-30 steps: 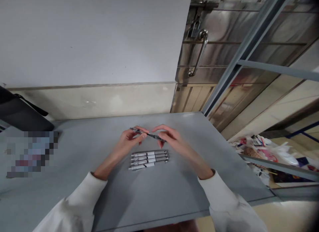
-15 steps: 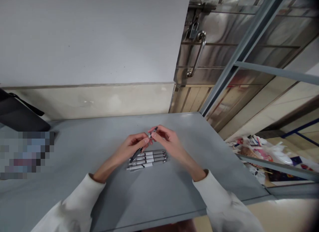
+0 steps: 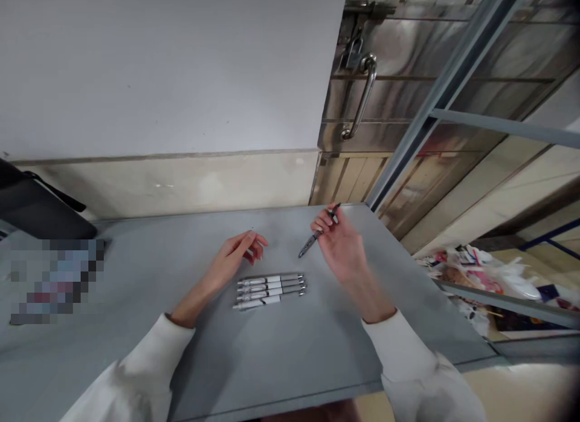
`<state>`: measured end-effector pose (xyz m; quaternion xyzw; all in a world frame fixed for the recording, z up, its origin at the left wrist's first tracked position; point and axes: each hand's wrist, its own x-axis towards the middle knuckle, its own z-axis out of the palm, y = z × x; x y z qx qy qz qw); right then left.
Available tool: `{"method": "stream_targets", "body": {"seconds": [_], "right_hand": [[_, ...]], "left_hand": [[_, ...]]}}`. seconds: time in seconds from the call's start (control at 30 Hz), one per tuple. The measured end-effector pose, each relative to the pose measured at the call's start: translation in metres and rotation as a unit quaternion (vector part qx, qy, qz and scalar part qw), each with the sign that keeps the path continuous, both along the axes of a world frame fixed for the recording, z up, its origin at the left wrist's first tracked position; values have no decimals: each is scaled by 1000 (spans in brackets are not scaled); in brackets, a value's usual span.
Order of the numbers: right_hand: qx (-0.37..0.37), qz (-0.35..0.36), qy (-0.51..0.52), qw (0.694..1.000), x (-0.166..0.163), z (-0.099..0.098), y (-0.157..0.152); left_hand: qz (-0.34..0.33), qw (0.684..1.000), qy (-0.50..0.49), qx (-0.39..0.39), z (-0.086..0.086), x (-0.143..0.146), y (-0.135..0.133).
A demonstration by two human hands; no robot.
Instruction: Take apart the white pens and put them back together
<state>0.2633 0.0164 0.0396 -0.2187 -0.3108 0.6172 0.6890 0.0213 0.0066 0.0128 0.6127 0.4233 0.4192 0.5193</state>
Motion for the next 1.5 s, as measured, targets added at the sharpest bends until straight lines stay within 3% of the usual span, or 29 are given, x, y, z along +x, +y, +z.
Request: {"method": "stream_targets", "body": {"seconds": [0.17, 0.43, 1.37, 1.5], "right_hand": [[0, 46, 81, 996, 10, 6, -1], [3, 44, 48, 998, 8, 11, -5], [17, 75, 105, 991, 9, 8, -8], [17, 58, 76, 995, 10, 9, -8]], "left_hand": [[10, 1000, 1, 1, -2, -1, 1], [6, 1000, -2, 6, -6, -3, 4], [14, 1000, 11, 1, -6, -4, 5], [12, 1000, 13, 3, -6, -4, 4]]}}
